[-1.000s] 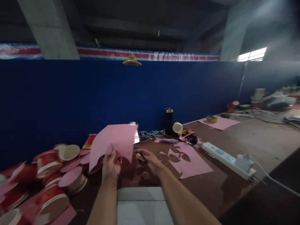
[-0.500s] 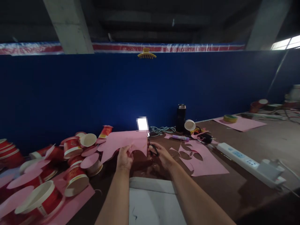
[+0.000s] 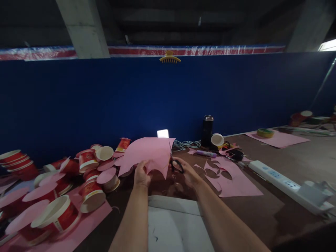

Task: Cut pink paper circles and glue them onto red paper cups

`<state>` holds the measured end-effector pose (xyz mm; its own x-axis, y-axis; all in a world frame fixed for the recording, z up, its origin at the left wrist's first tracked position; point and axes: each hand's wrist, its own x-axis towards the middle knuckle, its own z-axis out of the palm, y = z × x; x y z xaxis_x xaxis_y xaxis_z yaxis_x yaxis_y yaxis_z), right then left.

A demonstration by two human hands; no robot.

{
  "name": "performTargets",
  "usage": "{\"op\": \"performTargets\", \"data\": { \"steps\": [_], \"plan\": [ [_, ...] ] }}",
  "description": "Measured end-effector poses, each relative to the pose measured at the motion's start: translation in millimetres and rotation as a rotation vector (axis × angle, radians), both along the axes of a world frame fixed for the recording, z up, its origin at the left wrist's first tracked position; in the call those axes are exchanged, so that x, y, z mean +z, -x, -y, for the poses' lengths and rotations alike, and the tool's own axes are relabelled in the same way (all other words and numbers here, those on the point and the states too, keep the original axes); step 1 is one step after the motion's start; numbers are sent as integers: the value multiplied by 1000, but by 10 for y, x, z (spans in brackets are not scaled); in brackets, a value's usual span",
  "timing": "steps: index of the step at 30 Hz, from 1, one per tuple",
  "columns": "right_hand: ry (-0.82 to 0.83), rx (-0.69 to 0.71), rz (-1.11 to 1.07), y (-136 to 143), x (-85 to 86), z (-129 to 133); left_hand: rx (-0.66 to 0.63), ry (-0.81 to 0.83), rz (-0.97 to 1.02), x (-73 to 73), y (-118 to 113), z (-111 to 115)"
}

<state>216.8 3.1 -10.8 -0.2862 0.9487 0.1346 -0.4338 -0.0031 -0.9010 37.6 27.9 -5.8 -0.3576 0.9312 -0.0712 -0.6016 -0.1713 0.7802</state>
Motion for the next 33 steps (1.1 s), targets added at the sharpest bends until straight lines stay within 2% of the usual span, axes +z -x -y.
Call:
{"op": "performTargets", "data": {
  "steps": [3,6,13,19,24,33],
  "plan": [
    [-8,-9,23,7,6,9,-57,52,24,23,-16,20],
    [-23,-15,48,15,13,20,-91,3,43,28,-23,20],
    [-22,-11,108,32,-27,19,-57,-77,39,-56,15,-51],
    [-34,-30,109,46,-81,-23,-61,-122,63,-9,-16,-12],
    [-17,-54,113,62,-79,-34,-78,-104,78,35,-44,26],
    [-26,-50,93,63,-112,-53,-47,-43,58,19,-50,6]
  ]
}}
